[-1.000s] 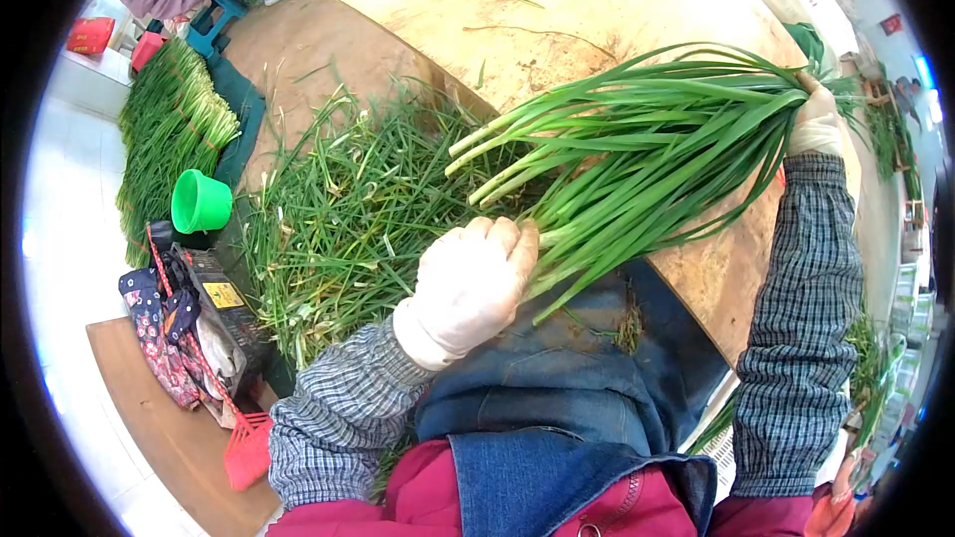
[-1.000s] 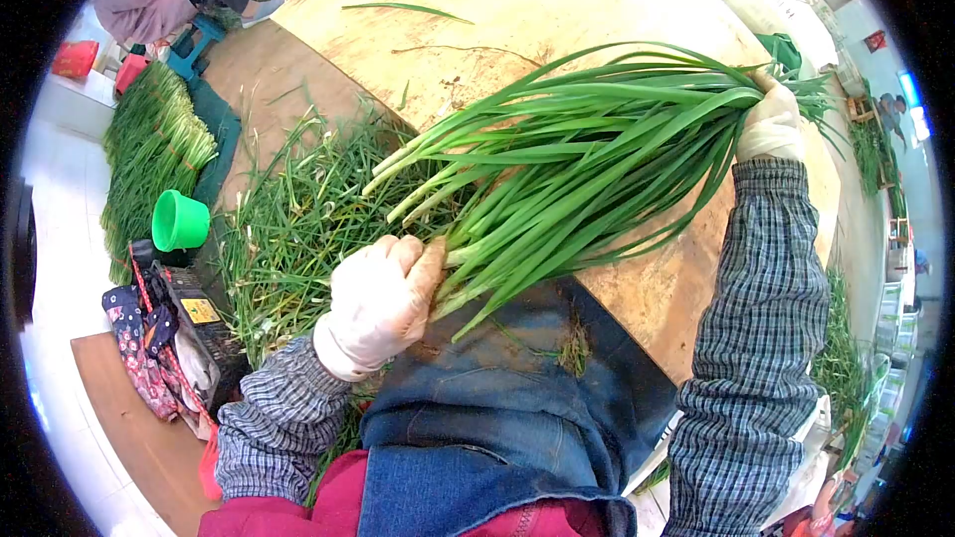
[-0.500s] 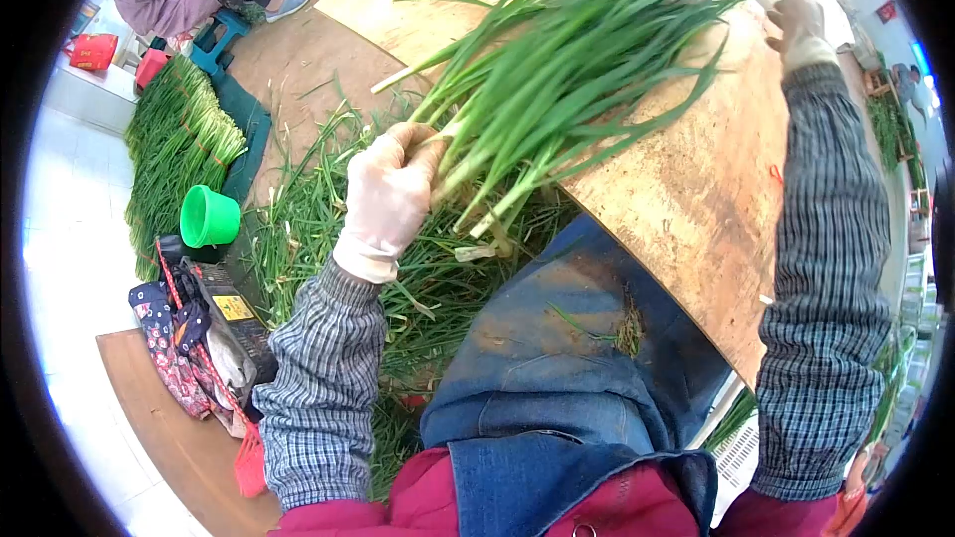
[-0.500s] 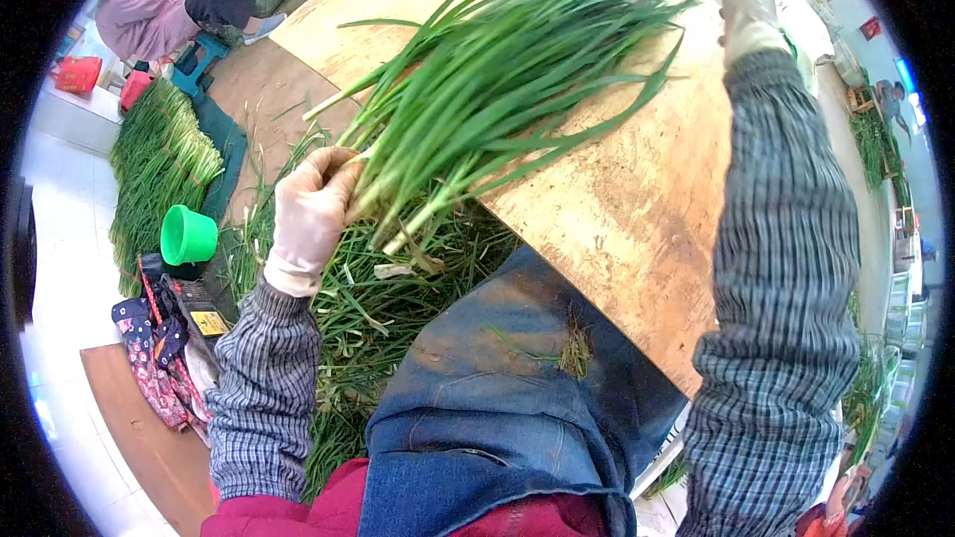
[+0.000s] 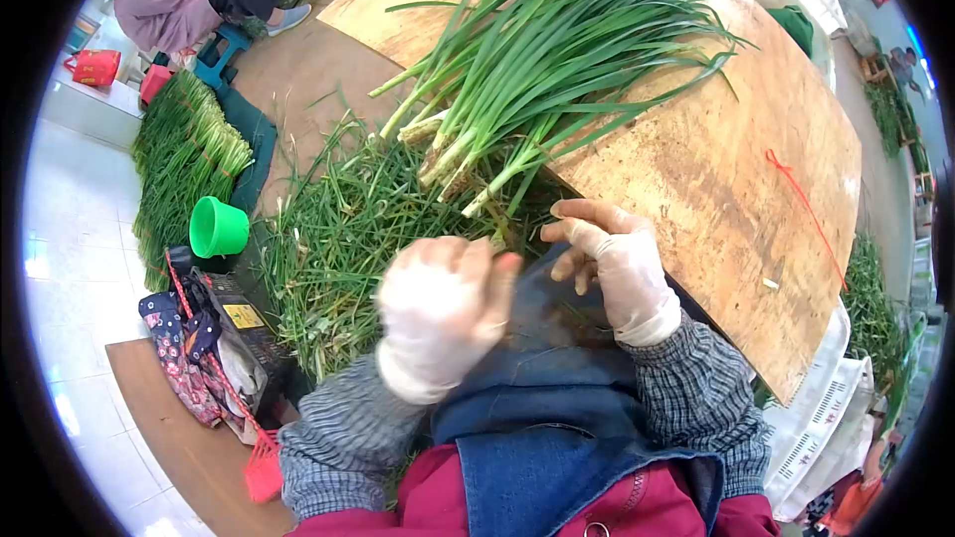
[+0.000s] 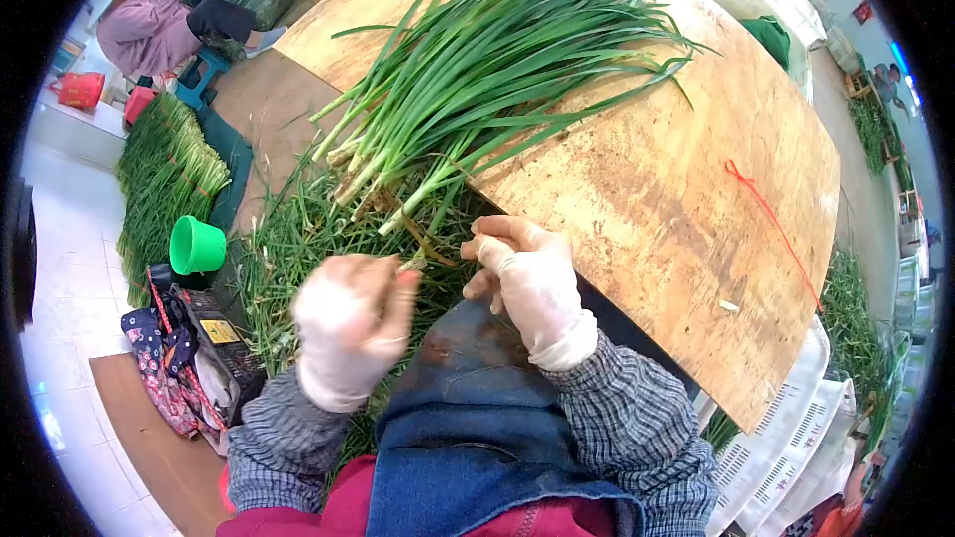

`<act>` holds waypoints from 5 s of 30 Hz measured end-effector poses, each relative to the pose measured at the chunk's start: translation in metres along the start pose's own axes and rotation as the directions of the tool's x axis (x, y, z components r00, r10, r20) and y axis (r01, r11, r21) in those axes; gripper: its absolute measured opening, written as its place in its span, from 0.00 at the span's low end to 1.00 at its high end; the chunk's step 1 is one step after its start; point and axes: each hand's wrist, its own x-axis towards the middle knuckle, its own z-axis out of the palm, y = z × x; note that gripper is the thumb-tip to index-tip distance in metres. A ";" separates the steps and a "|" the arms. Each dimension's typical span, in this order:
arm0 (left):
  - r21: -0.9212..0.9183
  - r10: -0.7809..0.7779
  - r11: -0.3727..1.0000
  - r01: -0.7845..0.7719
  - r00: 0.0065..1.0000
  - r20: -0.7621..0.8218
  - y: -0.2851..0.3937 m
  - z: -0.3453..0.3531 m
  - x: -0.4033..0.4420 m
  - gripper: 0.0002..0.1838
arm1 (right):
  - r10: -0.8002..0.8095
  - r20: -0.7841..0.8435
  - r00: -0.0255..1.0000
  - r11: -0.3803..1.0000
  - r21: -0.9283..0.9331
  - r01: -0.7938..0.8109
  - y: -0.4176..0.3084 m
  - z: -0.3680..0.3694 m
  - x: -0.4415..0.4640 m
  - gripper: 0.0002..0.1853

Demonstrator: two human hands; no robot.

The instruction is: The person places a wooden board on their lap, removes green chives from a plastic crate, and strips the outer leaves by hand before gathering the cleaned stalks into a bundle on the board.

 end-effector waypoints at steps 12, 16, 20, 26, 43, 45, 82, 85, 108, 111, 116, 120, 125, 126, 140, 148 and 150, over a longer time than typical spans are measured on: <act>-0.546 -0.336 0.688 0.479 0.876 0.345 -0.002 -0.002 -0.008 0.06 | 0.019 -0.056 0.998 0.983 0.181 -0.009 -0.009 -0.012 0.014 0.18; -0.417 -0.465 0.420 0.806 0.586 0.664 -0.029 -0.069 -0.036 0.09 | 0.092 0.055 0.994 0.966 0.239 -0.102 -0.005 0.005 0.022 0.16; -0.375 -0.665 0.159 0.913 0.380 0.643 -0.100 -0.122 -0.105 0.09 | 0.110 0.092 0.990 0.958 0.256 -0.130 0.000 0.013 0.026 0.16; 0.661 -0.597 0.707 0.253 0.714 0.365 -0.174 -0.103 -0.173 0.08 | 0.066 0.118 0.991 0.898 0.427 -0.110 0.015 0.040 0.037 0.11; -0.273 0.144 0.938 -0.212 0.957 -0.250 -0.059 0.036 0.080 0.03 | -0.004 0.122 0.992 0.936 0.351 -0.040 -0.012 -0.012 -0.017 0.15; -0.407 -0.207 0.907 0.103 0.953 -0.219 -0.063 -0.020 0.071 0.03 | 0.003 0.156 0.988 0.924 0.376 -0.063 -0.012 -0.024 -0.023 0.17; -0.721 -0.504 0.228 0.655 0.713 0.488 -0.032 -0.020 0.063 0.11 | -0.290 0.149 0.945 0.791 0.594 0.149 -0.062 -0.022 -0.042 0.11; -0.702 -0.557 0.275 0.657 0.704 0.440 -0.013 -0.014 0.051 0.12 | 0.006 0.221 0.975 0.844 0.522 -0.123 -0.019 -0.020 -0.005 0.08; -0.524 -0.294 0.784 0.334 0.942 0.160 0.025 0.004 0.008 0.11 | 0.021 0.086 0.996 0.780 0.622 -0.070 0.003 -0.012 -0.007 0.06; -0.655 -0.372 0.523 0.545 0.838 0.401 0.036 0.019 0.014 0.08 | 0.003 0.082 0.997 0.780 0.623 -0.054 0.003 -0.001 -0.006 0.05; -0.575 -0.461 0.560 0.597 0.801 0.383 0.013 -0.011 -0.001 0.03 | 0.042 0.028 0.999 0.766 0.640 -0.050 -0.003 0.020 -0.002 0.03; -0.543 -0.652 0.616 0.570 0.756 0.053 -0.024 -0.040 -0.031 0.03 | -0.040 -0.009 0.999 0.700 0.714 0.034 -0.002 -0.008 0.016 0.04; -0.392 -0.261 0.883 0.258 0.964 0.047 -0.009 -0.028 -0.012 0.12 | 0.013 -0.017 1.000 0.786 0.618 0.001 -0.002 0.015 0.003 0.05; -0.364 -0.288 0.875 0.320 0.947 0.141 0.002 -0.023 -0.008 0.16 | 0.018 -0.008 1.000 0.790 0.613 -0.009 -0.001 0.018 0.001 0.05; -0.091 -0.352 0.931 0.353 0.935 0.026 -0.028 0.001 0.039 0.11 | 0.111 -0.027 0.993 0.801 0.594 -0.073 -0.013 0.003 0.001 0.07; -0.618 -0.493 0.406 0.674 0.730 0.472 -0.007 0.023 0.028 0.06 | 0.164 0.057 0.985 0.787 0.595 -0.165 0.002 0.022 0.022 0.06; -0.658 -0.490 0.354 0.665 0.731 0.475 -0.007 0.022 0.025 0.06 | 0.161 0.058 0.985 0.784 0.598 -0.164 0.004 0.022 0.026 0.05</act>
